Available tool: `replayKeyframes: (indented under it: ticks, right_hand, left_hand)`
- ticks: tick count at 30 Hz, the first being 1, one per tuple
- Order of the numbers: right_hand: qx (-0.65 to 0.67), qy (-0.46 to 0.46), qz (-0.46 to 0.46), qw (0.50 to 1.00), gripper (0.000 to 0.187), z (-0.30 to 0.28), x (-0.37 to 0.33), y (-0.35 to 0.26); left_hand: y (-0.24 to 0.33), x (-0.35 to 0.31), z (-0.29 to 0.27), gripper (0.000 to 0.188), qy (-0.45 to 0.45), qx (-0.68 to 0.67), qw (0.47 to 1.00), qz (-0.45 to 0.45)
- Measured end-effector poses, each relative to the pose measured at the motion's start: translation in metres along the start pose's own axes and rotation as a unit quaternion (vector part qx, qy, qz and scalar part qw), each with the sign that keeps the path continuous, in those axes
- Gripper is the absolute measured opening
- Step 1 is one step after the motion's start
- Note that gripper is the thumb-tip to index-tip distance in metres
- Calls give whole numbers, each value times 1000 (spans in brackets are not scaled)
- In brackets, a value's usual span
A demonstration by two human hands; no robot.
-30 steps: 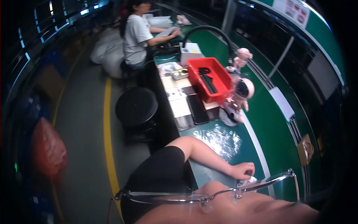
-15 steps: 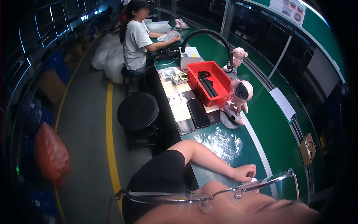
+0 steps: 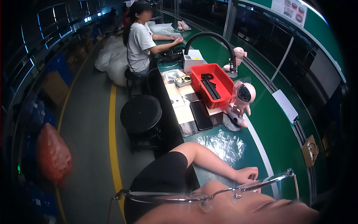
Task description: Cleaning astronaut-shaped decorative lamps using a white cloth on an assembly line.
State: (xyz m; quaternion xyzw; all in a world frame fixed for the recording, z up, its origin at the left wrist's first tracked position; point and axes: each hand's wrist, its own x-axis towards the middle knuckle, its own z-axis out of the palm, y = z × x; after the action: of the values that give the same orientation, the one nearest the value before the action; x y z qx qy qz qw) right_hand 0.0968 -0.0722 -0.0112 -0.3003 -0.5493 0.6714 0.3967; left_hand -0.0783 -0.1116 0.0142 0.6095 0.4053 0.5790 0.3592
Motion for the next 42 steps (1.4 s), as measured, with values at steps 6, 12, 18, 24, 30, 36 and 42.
replayKeyframes:
  ticks: [6, 12, 18, 24, 30, 36, 42]
  right_hand:
    - [-125, 16, -15, 992, 37, 0, -7, -9]
    - [-97, 17, 4, 995, 33, 24, 7, -14]
    - [95, 23, 31, 995, 30, 18, 3, -20]
    - [121, 11, 27, 992, 27, 17, -4, -19]
    - [132, 13, 26, 991, 26, 17, -4, -22]
    - [134, 7, 21, 991, 24, 20, 1, -20]
    - [126, 6, 22, 992, 22, 19, 0, -18]
  left_hand:
    - [-15, 2, 2, 12, 44, 33, 993, 103]
    - [-4, 6, -18, 13, 29, 44, 998, 40]
    - [-9, 12, -10, 9, -7, 2, 1000, -1]
    - [-3, 5, -8, 9, -14, -12, 1000, -23]
    - [-5, 7, -7, 9, -20, -21, 999, -13]
    - [-7, 8, -11, 5, -14, -7, 1000, -3]
    - [-6, 8, -11, 19, -34, 9, 999, -15]
